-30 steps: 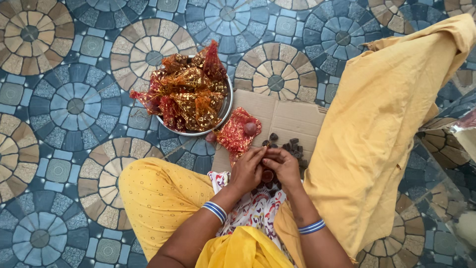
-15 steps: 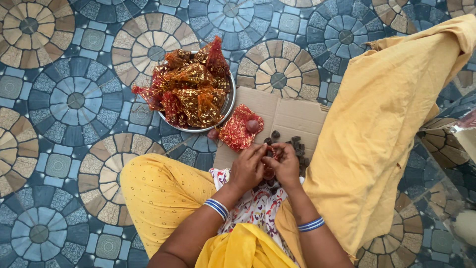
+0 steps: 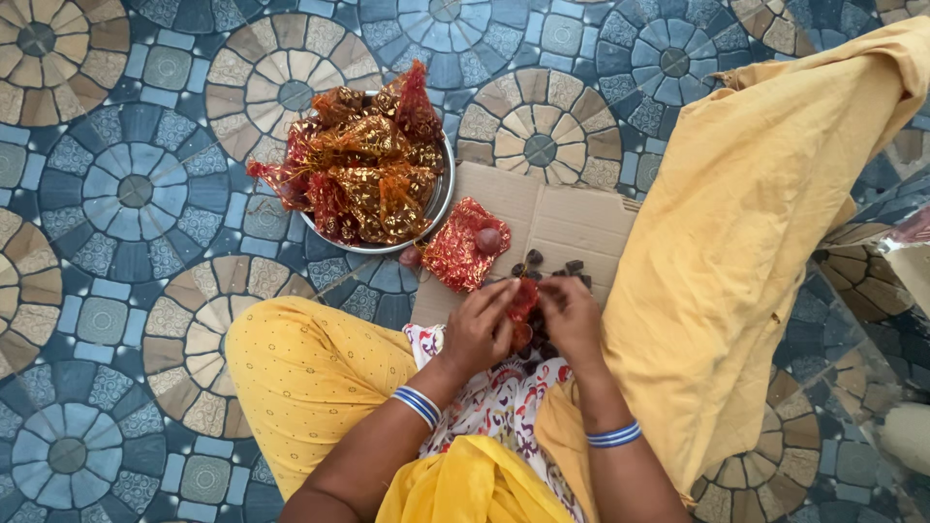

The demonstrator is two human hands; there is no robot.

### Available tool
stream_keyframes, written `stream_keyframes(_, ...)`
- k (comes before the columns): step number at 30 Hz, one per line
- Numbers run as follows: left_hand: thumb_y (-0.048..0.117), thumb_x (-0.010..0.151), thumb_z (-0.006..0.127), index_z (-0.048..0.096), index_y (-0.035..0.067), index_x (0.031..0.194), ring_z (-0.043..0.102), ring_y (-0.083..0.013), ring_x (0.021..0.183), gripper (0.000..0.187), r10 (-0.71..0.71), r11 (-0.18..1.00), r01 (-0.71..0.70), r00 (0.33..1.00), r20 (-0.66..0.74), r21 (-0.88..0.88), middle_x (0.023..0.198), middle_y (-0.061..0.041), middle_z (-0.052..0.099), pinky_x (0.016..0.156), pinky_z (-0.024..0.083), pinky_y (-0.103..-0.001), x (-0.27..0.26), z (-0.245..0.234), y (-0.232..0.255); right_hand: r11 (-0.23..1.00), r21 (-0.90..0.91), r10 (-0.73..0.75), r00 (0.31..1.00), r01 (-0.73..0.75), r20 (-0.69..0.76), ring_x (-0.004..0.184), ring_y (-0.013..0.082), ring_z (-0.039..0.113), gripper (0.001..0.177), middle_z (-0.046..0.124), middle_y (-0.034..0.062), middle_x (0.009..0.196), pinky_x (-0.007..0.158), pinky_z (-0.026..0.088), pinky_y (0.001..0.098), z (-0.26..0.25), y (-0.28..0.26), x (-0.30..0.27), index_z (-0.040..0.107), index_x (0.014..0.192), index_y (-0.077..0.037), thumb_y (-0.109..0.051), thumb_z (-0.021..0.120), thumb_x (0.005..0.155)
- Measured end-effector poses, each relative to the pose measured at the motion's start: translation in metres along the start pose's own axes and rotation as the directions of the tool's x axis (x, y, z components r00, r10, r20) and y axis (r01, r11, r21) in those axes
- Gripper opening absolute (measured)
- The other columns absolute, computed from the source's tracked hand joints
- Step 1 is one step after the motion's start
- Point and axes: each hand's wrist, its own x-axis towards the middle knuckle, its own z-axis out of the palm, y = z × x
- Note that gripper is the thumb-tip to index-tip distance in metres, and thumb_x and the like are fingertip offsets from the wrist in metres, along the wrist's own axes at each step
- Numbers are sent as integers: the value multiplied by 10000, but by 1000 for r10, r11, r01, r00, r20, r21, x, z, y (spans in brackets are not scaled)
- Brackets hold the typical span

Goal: The person sits on a patterned tiled floor and wraps small dark objects in red and gold shiny paper. They pick up each object, fold the paper around it, and place the wrapped item into a metal bowl. The process is repeated continuously.

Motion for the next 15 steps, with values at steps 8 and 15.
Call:
stream_keyframes(8,-1,832,641,622,42,1382,676,-326,1128,552,-35,999,34,999,-27,-12,1288,-134,657,940,577,-402,1,5,-6,729,-654,-144,979,202,143,1041,373,616,401,638,130,1062,895,503,491,-5,-15,-5,715,1148,-93,-127,787,755)
stream_keyframes(15,-8,816,641,618,26,1392,673,-337,1121,577,-73,997,73,997,-5,-21,1272,-147,655,932,571,-405,0,3,-4,939,331,91,996,-89,11,999,205,693,215,612,24,1070,837,618,378,-4,-10,3,655,1061,-77,-78,720,856)
